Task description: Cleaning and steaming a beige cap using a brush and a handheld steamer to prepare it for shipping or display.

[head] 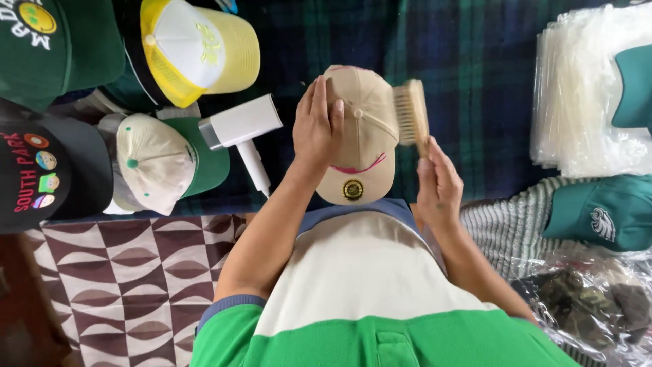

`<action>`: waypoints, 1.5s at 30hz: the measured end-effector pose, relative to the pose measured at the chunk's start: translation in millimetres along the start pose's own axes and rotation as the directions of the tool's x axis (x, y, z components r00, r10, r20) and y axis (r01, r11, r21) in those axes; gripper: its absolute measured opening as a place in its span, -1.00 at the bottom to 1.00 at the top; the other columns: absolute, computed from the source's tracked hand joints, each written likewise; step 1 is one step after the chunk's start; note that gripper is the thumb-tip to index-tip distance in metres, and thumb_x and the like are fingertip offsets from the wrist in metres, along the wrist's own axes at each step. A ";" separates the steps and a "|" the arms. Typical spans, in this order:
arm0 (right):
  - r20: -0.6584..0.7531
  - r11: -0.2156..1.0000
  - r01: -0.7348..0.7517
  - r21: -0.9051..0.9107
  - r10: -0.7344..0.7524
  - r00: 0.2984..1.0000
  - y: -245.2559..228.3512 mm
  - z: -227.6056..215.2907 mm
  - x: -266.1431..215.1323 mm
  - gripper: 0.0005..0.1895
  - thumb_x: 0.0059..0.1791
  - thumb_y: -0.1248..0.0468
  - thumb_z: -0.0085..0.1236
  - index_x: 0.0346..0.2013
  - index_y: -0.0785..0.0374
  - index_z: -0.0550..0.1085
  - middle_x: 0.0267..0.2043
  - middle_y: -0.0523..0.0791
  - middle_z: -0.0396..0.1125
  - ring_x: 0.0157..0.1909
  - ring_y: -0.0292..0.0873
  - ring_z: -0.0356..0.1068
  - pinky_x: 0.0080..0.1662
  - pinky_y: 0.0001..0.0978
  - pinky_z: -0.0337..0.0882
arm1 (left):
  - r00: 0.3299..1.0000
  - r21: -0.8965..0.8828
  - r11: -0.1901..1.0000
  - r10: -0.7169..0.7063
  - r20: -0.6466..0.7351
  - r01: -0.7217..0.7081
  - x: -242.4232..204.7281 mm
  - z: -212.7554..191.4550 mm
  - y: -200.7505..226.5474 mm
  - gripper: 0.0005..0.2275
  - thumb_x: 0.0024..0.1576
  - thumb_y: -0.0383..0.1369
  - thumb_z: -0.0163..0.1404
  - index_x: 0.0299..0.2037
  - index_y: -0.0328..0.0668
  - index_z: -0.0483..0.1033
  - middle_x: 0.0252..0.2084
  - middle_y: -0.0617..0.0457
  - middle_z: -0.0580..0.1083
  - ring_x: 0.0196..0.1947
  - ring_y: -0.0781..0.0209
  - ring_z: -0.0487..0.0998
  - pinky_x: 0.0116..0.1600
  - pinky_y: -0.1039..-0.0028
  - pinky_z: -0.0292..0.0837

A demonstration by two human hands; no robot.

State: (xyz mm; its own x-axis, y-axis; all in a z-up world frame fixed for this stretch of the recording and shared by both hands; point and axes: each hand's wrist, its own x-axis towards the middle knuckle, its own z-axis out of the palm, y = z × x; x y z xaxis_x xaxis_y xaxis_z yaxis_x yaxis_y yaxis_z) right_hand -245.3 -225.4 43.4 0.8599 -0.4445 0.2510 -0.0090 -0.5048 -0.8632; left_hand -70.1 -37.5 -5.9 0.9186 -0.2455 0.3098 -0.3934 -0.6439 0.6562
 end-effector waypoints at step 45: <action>0.181 0.744 -0.635 0.207 0.609 0.772 18.6 25.6 -25.6 -0.50 0.21 0.10 -0.26 0.45 0.11 0.14 -0.56 -0.15 0.19 -0.64 -0.33 0.11 -0.59 -0.48 0.16 | 0.952 -0.013 0.972 -0.226 0.208 0.234 2.8 -14.4 7.3 -0.38 0.34 0.07 -0.38 0.42 -0.29 0.16 0.40 -0.21 0.32 0.39 -0.19 0.32 0.29 0.07 0.40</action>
State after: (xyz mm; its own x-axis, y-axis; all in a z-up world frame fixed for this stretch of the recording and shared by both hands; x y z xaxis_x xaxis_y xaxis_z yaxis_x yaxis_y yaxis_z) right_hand -254.4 -204.5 9.7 0.7509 -0.5166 -0.4114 -0.4473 0.0604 -0.8924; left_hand -71.0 -32.5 9.7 0.9711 -0.2385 0.0035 -0.1680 -0.6737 0.7197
